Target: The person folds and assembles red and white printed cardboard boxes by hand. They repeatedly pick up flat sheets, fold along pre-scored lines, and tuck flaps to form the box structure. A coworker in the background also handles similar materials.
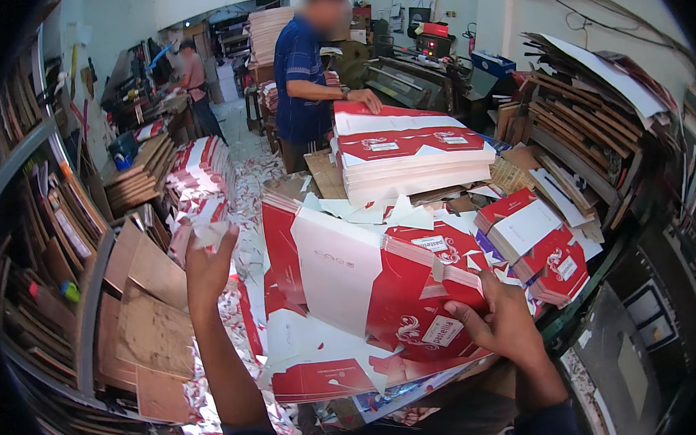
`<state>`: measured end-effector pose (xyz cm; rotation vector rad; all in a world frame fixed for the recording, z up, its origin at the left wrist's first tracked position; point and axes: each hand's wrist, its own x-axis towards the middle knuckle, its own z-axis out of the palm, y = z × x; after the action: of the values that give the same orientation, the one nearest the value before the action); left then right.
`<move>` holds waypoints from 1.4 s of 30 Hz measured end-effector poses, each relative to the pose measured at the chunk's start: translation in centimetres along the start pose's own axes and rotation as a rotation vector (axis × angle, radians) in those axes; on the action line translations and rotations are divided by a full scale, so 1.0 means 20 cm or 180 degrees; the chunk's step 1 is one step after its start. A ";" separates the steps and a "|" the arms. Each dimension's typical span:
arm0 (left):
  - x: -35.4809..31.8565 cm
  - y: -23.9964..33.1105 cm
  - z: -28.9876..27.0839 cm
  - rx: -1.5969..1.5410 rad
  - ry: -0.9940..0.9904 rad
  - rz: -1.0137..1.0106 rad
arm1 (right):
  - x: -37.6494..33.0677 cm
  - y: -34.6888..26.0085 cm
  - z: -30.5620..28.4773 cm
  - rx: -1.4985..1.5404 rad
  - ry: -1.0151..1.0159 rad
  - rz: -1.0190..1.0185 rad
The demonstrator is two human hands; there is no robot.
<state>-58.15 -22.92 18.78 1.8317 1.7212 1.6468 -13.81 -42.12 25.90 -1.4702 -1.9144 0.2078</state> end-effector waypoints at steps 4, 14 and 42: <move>0.22 -0.49 -0.03 -0.0358 -0.0295 -0.1931 | 0.01 -0.06 -0.01 -0.0008 -0.0169 0.0173; 0.12 -0.81 -0.08 -0.0180 0.0125 -0.0264 | 0.02 -0.06 0.02 0.0121 0.0027 0.0015; -0.15 0.24 0.23 -0.2893 -0.1424 -0.0471 | 0.64 -0.01 -0.14 0.1918 -0.2631 0.0724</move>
<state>-50.92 -24.31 18.68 1.4049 0.7034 1.4365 -13.73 -31.47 33.56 -1.2499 -1.9760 1.5500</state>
